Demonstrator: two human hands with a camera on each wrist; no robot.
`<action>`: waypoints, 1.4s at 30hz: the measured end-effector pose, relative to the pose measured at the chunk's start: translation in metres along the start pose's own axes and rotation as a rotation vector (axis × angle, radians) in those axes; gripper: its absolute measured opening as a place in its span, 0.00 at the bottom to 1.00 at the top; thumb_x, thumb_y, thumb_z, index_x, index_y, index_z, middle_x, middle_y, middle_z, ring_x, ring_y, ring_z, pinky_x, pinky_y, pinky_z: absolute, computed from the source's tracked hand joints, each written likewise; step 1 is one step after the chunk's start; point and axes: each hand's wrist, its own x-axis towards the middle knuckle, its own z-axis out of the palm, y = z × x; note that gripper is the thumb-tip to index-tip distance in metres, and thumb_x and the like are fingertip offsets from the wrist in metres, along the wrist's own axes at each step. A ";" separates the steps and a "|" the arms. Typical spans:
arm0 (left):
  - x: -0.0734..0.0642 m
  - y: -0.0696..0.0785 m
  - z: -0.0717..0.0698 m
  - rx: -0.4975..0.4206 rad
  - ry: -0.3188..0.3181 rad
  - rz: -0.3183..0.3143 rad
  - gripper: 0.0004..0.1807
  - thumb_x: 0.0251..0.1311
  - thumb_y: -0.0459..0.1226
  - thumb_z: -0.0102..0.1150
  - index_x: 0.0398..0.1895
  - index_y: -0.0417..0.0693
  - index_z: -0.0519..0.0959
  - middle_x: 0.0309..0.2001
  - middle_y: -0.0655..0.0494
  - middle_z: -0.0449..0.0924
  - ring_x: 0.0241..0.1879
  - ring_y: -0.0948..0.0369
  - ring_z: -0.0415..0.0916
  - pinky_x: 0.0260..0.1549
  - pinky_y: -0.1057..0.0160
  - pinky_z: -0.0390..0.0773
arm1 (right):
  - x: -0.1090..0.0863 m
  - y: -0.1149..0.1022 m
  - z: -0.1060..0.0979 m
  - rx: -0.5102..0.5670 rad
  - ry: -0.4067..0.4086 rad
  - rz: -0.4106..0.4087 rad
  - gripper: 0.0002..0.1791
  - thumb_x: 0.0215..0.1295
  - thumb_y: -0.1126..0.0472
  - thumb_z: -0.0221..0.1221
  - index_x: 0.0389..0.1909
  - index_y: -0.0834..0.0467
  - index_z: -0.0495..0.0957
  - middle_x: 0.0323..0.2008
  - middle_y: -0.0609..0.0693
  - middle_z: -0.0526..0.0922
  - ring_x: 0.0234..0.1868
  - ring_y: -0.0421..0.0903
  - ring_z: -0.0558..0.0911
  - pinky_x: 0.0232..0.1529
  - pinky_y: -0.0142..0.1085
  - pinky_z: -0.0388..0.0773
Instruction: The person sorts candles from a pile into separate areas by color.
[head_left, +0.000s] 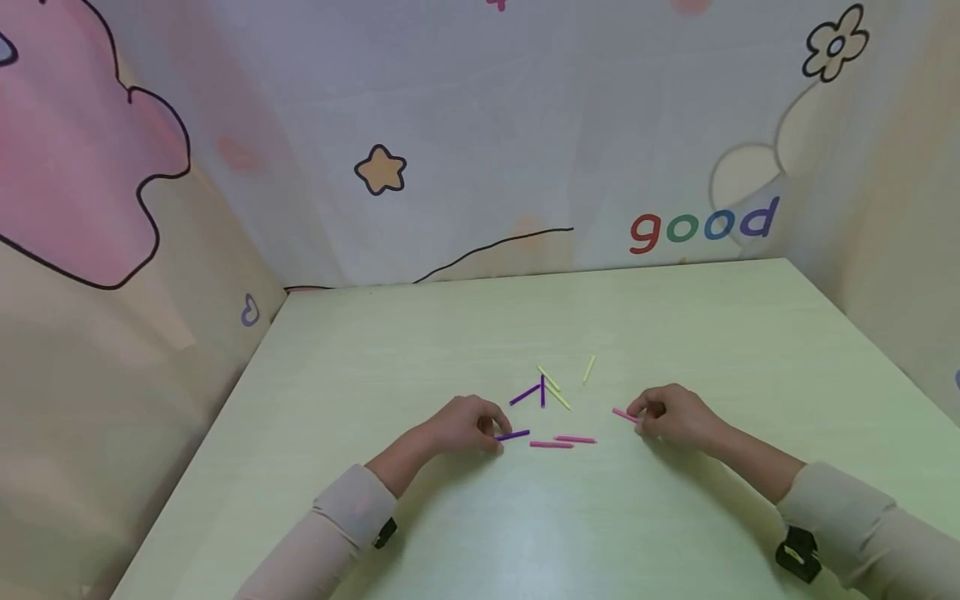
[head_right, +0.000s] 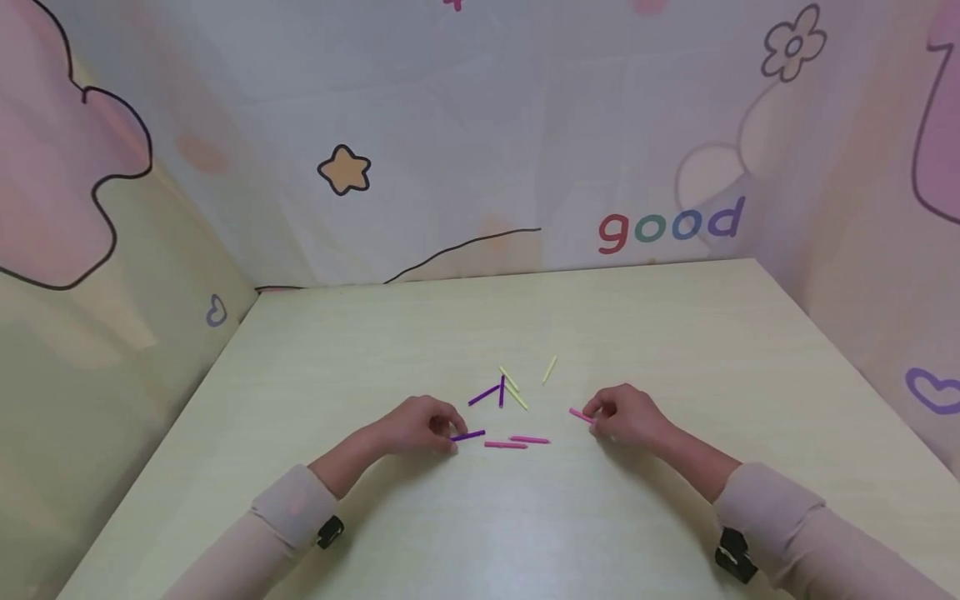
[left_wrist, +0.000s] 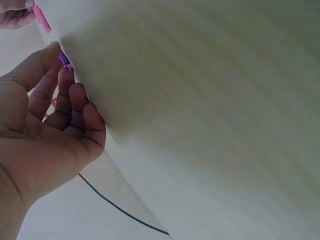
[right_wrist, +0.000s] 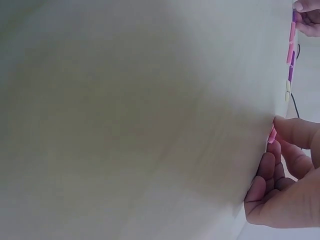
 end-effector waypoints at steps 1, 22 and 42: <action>0.000 0.000 0.000 0.009 -0.006 0.004 0.08 0.51 0.31 0.66 0.36 0.46 0.82 0.23 0.57 0.75 0.25 0.63 0.69 0.26 0.66 0.69 | 0.000 0.000 0.000 -0.007 0.000 -0.001 0.08 0.52 0.71 0.62 0.35 0.64 0.80 0.21 0.47 0.72 0.26 0.44 0.69 0.26 0.35 0.66; 0.001 0.000 0.002 0.009 -0.038 0.006 0.09 0.51 0.26 0.62 0.33 0.49 0.82 0.24 0.57 0.74 0.26 0.63 0.67 0.28 0.67 0.68 | -0.003 -0.012 0.000 -0.079 0.047 -0.115 0.11 0.50 0.76 0.54 0.31 0.61 0.81 0.22 0.44 0.74 0.25 0.43 0.68 0.26 0.34 0.67; -0.002 0.001 0.006 0.066 -0.021 -0.019 0.09 0.52 0.30 0.62 0.34 0.54 0.80 0.24 0.59 0.72 0.27 0.63 0.66 0.28 0.66 0.67 | 0.032 -0.031 0.000 0.040 0.095 -0.084 0.08 0.57 0.73 0.54 0.34 0.67 0.81 0.24 0.48 0.74 0.26 0.44 0.67 0.26 0.35 0.65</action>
